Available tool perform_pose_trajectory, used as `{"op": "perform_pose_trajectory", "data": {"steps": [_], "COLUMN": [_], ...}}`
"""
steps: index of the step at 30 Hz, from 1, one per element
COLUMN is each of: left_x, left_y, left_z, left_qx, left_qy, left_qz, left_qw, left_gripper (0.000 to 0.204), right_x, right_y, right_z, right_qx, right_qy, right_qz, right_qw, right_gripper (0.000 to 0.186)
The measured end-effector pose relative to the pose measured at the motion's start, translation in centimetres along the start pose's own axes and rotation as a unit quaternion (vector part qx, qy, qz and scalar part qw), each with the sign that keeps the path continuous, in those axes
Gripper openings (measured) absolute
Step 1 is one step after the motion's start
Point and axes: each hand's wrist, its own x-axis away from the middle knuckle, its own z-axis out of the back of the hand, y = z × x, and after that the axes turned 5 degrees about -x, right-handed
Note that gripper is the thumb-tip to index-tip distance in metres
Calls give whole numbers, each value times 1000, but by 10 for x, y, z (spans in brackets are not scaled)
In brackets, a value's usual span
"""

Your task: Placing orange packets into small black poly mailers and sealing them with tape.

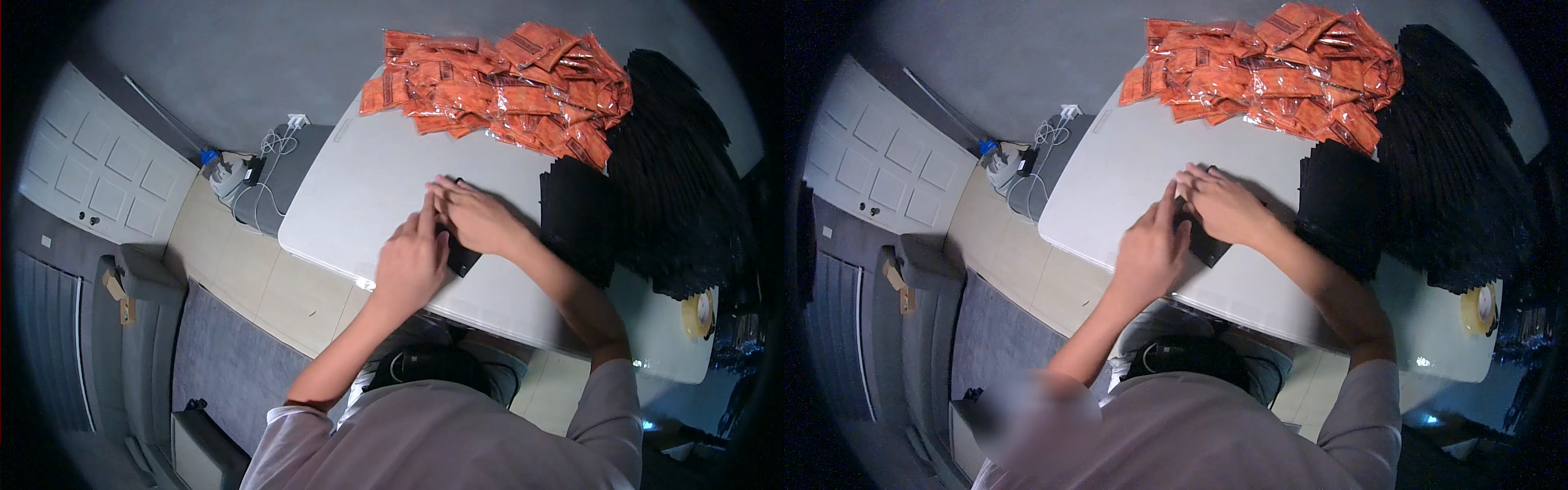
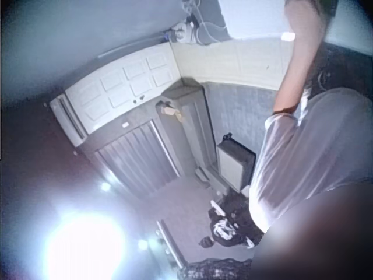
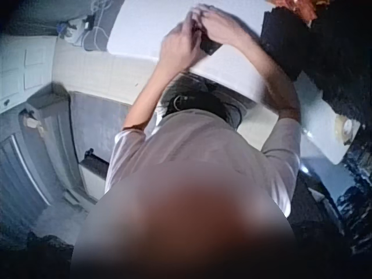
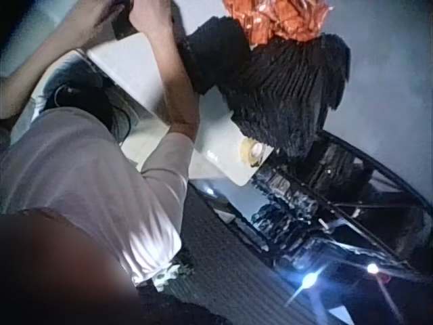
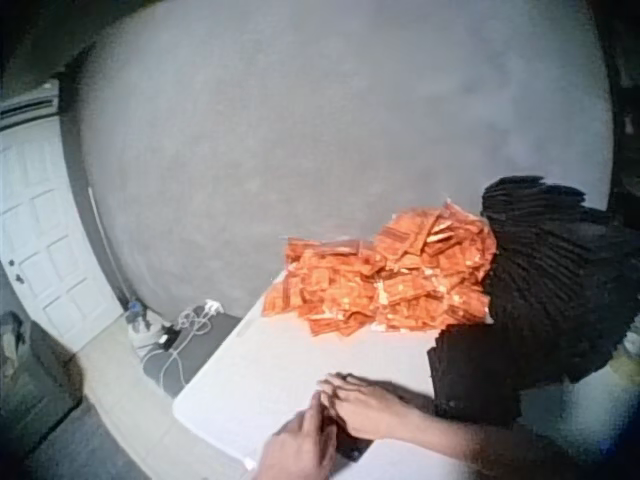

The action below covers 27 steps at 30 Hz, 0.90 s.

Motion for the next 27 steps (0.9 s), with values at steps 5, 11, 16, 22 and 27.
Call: {"op": "perform_pose_trajectory", "data": {"steps": [5, 11, 16, 22, 27], "left_x": [-7, 10, 15, 13, 15], "left_y": [-8, -14, -20, -21, -26], "left_z": [-54, -47, -28, -23, -27], "left_qx": [-55, -75, 11, -16, 1], "left_qy": [43, -45, -89, -60, -56], "left_qz": [-90, -78, -54, -59, -62], "left_qw": [994, 993, 995, 996, 997], "left_gripper": [82, 83, 98, 111, 112], "right_x": [3, 3, 3, 1, 2], "right_y": [-2, -15, -25, -29, -7], "right_z": [-15, -13, 2, 4, 18], "right_qx": [-19, -22, 18, -3, -178], "right_qy": [-42, -38, -62, -22, 88], "right_qz": [41, -15, -35, -36, -31], "right_qw": [998, 999, 997, 999, 980], "right_gripper": [62, 62, 65, 81, 76]}}
